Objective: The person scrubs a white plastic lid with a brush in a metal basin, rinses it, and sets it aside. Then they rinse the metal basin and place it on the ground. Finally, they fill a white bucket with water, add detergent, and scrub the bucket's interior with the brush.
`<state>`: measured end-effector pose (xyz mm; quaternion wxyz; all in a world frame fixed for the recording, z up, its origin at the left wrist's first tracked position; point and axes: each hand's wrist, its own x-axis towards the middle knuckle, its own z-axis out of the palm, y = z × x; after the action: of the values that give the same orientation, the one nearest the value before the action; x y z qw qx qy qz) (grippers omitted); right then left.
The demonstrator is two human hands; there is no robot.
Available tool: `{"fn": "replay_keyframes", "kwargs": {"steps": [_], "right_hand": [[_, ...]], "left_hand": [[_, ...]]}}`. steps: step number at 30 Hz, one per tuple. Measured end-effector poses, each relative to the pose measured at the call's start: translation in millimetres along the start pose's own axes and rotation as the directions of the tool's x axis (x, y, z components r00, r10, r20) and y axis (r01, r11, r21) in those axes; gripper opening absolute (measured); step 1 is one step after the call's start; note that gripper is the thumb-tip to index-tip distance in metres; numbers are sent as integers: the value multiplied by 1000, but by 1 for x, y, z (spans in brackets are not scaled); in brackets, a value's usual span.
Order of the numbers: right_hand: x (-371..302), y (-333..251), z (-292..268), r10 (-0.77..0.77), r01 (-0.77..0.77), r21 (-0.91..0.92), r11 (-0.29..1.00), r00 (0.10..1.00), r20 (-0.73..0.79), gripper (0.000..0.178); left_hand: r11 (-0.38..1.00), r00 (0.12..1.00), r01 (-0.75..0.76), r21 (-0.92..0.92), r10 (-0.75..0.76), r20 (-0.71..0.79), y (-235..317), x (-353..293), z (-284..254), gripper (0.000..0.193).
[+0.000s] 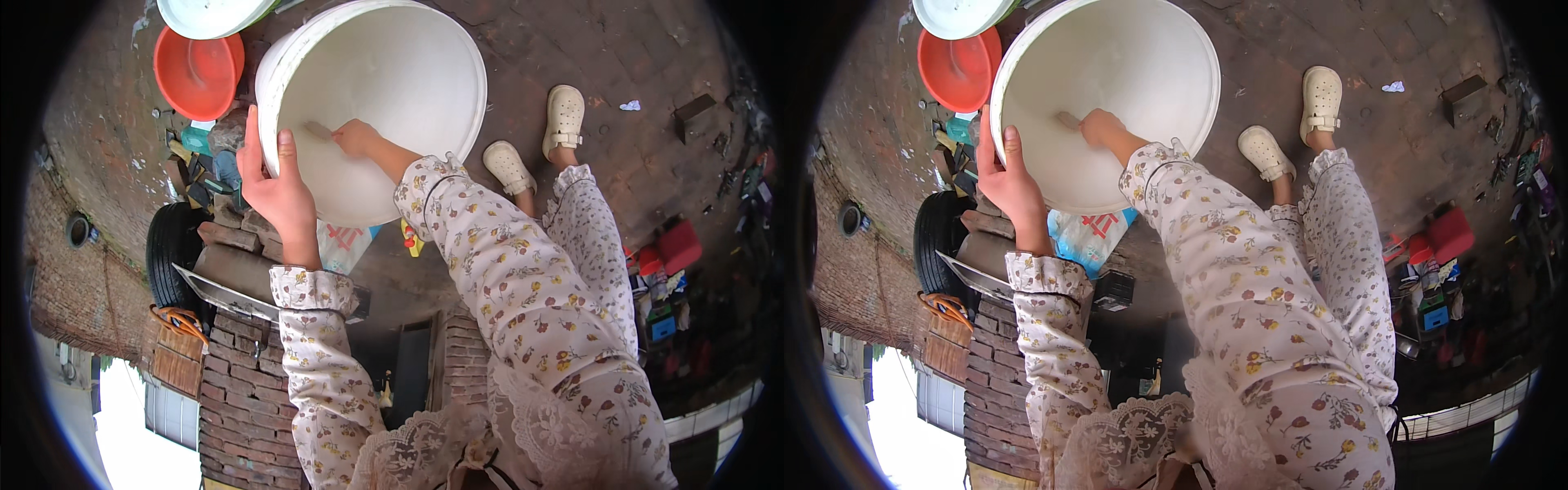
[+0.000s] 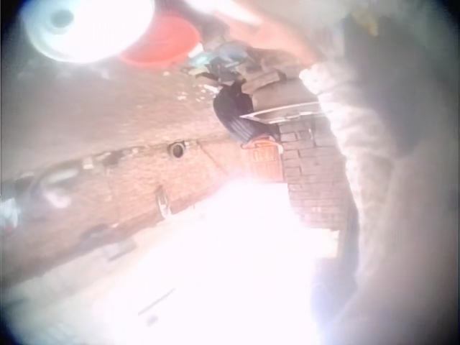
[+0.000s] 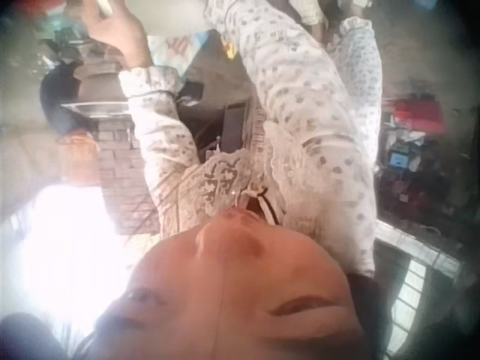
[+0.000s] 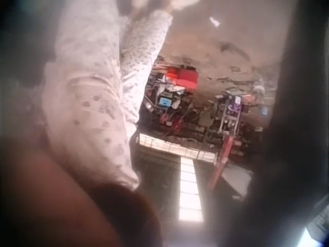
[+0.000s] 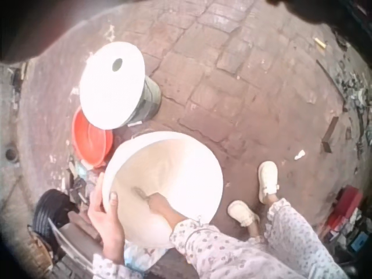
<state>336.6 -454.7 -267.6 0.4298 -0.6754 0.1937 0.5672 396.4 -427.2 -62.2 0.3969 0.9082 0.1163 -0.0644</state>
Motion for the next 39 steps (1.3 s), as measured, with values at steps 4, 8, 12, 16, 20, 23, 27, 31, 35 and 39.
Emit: {"fn": "replay_keyframes", "kwargs": {"steps": [4,8,12,16,20,23,27,31,35,39], "right_hand": [[2,0,-67,-232,176,-609,774,973,-13,24],[18,9,-114,-509,187,-834,519,852,-126,21],[-9,38,-80,-228,134,-513,848,966,-125,23],[-123,67,-41,-323,299,275,914,945,45,29],[-242,91,-84,-416,293,509,810,897,147,28],[-255,123,-133,-308,278,-314,908,950,-52,27],[-237,117,-96,-376,359,154,921,921,102,29],[-236,118,-87,-385,336,319,886,917,105,27],[-221,127,-128,-368,292,-364,884,916,-161,29],[-231,125,-94,-453,455,19,890,889,-65,29]], "left_hand": [[999,999,-32,21,32,-31,-3,-2,-3,43],[990,994,-94,108,87,71,25,4,2,43],[954,976,-213,209,196,98,20,-1,14,42],[983,995,-84,161,76,57,16,1,19,47],[975,997,-79,206,76,23,15,6,0,43],[975,993,-111,194,101,62,18,9,5,40],[975,995,-95,203,91,28,18,4,17,44],[977,995,-97,191,90,49,19,12,11,45],[960,983,-178,215,162,91,20,10,21,46],[944,982,-164,286,129,138,31,26,31,43]]}}
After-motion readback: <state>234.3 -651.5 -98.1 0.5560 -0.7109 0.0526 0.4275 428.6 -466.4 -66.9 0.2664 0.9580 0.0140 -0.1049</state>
